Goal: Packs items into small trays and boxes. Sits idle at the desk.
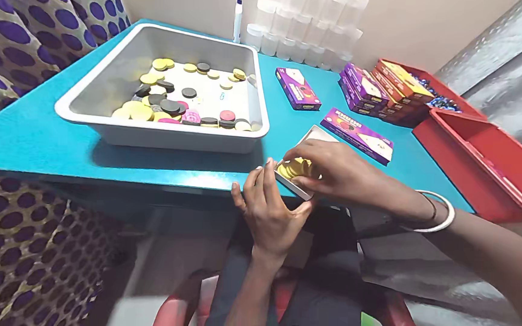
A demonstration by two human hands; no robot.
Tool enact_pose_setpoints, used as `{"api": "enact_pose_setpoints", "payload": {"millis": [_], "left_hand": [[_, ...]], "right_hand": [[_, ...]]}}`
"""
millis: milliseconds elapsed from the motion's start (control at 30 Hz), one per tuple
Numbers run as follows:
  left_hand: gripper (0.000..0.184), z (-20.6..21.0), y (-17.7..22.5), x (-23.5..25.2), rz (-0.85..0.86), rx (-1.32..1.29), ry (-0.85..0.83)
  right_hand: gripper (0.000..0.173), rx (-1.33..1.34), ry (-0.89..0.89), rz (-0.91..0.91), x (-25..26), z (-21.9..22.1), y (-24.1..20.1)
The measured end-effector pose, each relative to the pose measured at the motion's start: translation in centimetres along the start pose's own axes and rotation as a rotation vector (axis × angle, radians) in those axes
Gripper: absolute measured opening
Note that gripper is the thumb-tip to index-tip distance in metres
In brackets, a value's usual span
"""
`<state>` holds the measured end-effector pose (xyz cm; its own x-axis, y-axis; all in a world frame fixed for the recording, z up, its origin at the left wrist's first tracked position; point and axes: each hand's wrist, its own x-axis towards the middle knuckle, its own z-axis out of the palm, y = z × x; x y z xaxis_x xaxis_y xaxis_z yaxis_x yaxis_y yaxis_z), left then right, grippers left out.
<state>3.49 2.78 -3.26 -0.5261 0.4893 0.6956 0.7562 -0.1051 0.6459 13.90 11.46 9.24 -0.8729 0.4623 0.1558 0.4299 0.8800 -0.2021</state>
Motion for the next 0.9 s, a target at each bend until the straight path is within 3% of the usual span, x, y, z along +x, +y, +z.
{"api": "enact_pose_setpoints", "payload": {"millis": [200, 367, 533, 633, 900], "left_hand": [[0.092, 0.2, 0.2, 0.0, 0.005, 0.011, 0.016], [0.096, 0.2, 0.1, -0.1, -0.001, -0.004, 0.001], [0.093, 0.4, 0.6, -0.2, 0.005, -0.007, -0.001], [0.093, 0.4, 0.7, -0.3, 0.002, 0.001, 0.000], [0.095, 0.7, 1.1, -0.6, -0.005, -0.017, -0.001]], "right_hand": [[0.035, 0.054, 0.073, -0.025, -0.3, 0.4, 0.1], [0.031, -0.005, 0.006, 0.030, -0.4, -1.3, 1.0], [0.031, 0.157, -0.023, -0.001, -0.5, -0.9, 1.3], [0.034, 0.242, -0.010, 0.093, -0.6, -1.2, 1.1], [0.037, 0.027, 0.025, 0.098, -1.4, -1.4, 2.8]]}}
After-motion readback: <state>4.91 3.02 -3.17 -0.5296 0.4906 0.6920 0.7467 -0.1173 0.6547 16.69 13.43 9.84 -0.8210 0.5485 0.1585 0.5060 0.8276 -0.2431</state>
